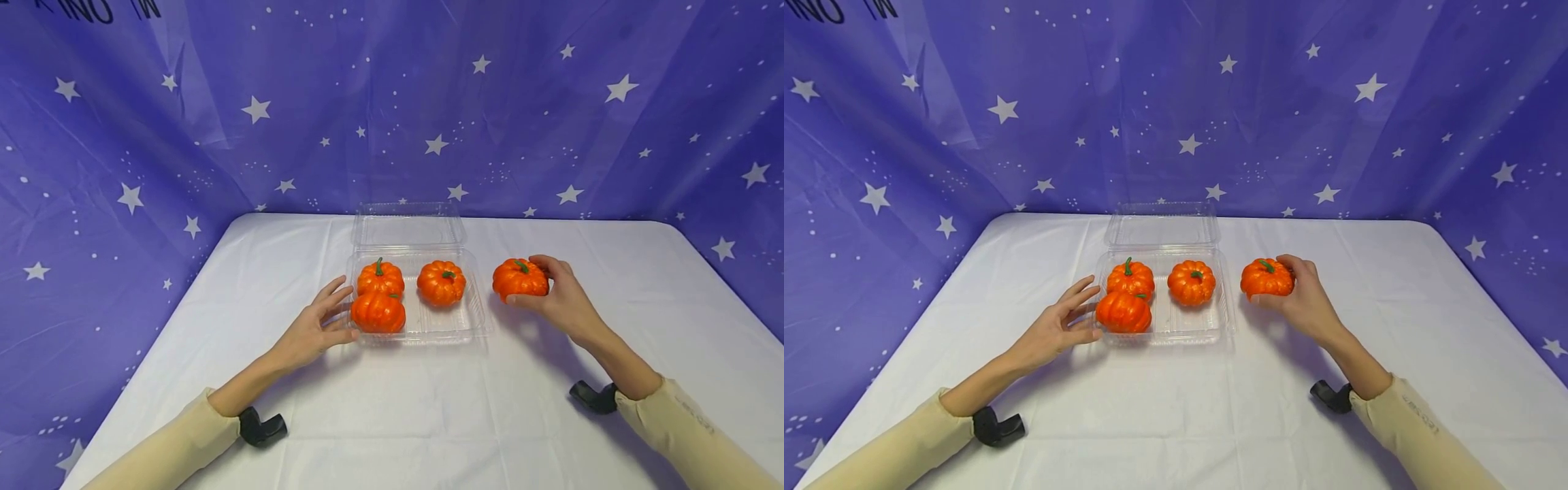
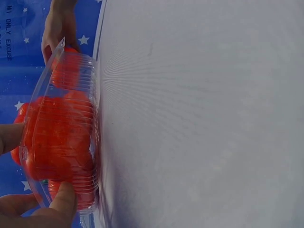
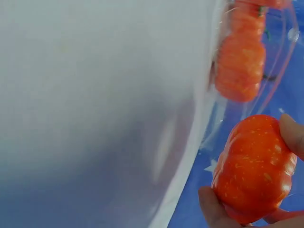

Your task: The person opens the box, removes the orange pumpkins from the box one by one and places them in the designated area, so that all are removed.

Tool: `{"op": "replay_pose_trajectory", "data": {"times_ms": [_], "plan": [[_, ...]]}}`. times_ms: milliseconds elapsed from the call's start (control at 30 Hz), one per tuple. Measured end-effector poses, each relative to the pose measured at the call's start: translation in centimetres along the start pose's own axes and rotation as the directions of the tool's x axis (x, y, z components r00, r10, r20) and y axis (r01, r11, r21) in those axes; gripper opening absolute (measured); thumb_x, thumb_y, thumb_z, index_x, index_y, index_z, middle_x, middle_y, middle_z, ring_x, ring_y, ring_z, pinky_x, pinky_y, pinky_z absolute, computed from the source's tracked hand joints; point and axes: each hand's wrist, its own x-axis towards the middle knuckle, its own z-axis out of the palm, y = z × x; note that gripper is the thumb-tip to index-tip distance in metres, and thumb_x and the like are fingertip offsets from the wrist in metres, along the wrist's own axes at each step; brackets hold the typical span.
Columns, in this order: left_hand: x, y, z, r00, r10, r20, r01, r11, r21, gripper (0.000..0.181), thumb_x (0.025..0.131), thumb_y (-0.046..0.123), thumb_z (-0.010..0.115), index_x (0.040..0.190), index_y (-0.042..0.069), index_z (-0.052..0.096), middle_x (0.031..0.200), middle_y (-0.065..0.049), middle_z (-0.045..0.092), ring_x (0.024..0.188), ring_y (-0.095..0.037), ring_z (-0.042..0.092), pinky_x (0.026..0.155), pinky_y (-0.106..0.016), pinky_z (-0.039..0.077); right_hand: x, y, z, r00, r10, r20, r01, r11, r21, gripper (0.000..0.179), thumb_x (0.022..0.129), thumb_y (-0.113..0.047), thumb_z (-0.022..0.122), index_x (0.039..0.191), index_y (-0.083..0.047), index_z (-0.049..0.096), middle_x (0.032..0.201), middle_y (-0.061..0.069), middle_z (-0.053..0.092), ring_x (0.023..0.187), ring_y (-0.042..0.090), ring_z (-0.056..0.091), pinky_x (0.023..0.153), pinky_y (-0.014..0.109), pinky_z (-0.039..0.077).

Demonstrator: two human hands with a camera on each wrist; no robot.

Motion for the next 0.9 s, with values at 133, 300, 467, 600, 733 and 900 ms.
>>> {"op": "replay_pose_trajectory", "data": {"times_ms": [133,300,467,600,733,900], "plan": [[0.0,0.0,-0.1,1.000,-0.001,0.002,0.001,1.000,0.003,0.080,0.087,0.007,0.075,0.151,-0.005,0.030,0.164,-0.006,0.007,0.141,-0.039,0.032,0.111,-0.039,0.036,0.9,0.7,-0.1,1.000,0.000,0.013,0.001,0.999,-0.052,0.085,0.079,-0.020,0.083,0.144,0.010,0.035,0.139,0.033,0.036,0.125,0.047,0.039,0.104,0.062,0.038],[-0.1,0.0,-0.1,1.000,-0.005,0.004,0.005,1.000,0.003,0.079,0.087,0.007,0.074,0.151,-0.005,0.030,0.165,-0.007,0.006,0.141,-0.039,0.031,0.111,-0.040,0.035,2.0,1.5,-0.4,1.000,-0.011,0.019,0.014,0.986,-0.165,0.085,0.083,-0.022,0.080,0.145,0.012,0.033,0.141,0.035,0.036,0.128,0.050,0.037,0.106,0.065,0.033],[0.0,0.1,-0.1,1.000,-0.004,0.009,0.004,1.000,0.000,0.079,0.087,0.007,0.075,0.151,-0.005,0.029,0.165,-0.006,0.006,0.141,-0.039,0.031,0.111,-0.039,0.035,2.5,2.1,-0.5,0.997,0.023,0.072,-0.008,0.978,-0.208,0.084,0.085,-0.020,0.077,0.146,0.014,0.030,0.142,0.038,0.034,0.129,0.052,0.036,0.108,0.066,0.030],[0.0,0.1,0.0,1.000,-0.001,0.009,0.001,1.000,-0.008,0.080,0.087,0.006,0.075,0.151,-0.006,0.029,0.164,-0.006,0.006,0.140,-0.039,0.032,0.110,-0.038,0.036,2.7,2.3,-0.6,0.993,0.043,0.108,-0.021,0.980,-0.200,0.084,0.085,-0.018,0.076,0.147,0.014,0.028,0.141,0.038,0.033,0.128,0.052,0.035,0.108,0.067,0.030],[0.1,0.1,-0.1,1.000,0.002,0.007,-0.002,1.000,-0.004,0.080,0.086,0.007,0.075,0.151,-0.005,0.030,0.164,-0.005,0.007,0.140,-0.039,0.033,0.109,-0.037,0.037,2.6,2.5,-0.6,0.991,0.040,0.125,-0.017,0.984,-0.179,0.083,0.084,-0.016,0.076,0.146,0.013,0.028,0.141,0.037,0.035,0.127,0.051,0.036,0.107,0.066,0.031],[0.0,0.1,0.0,1.000,-0.003,0.007,0.004,1.000,-0.007,0.080,0.086,0.007,0.076,0.151,-0.006,0.030,0.164,-0.006,0.007,0.140,-0.039,0.032,0.110,-0.037,0.037,2.7,2.7,-0.6,0.990,0.028,0.141,-0.007,0.989,-0.149,0.081,0.084,-0.014,0.076,0.144,0.013,0.029,0.140,0.036,0.037,0.127,0.050,0.038,0.108,0.065,0.032]]}}
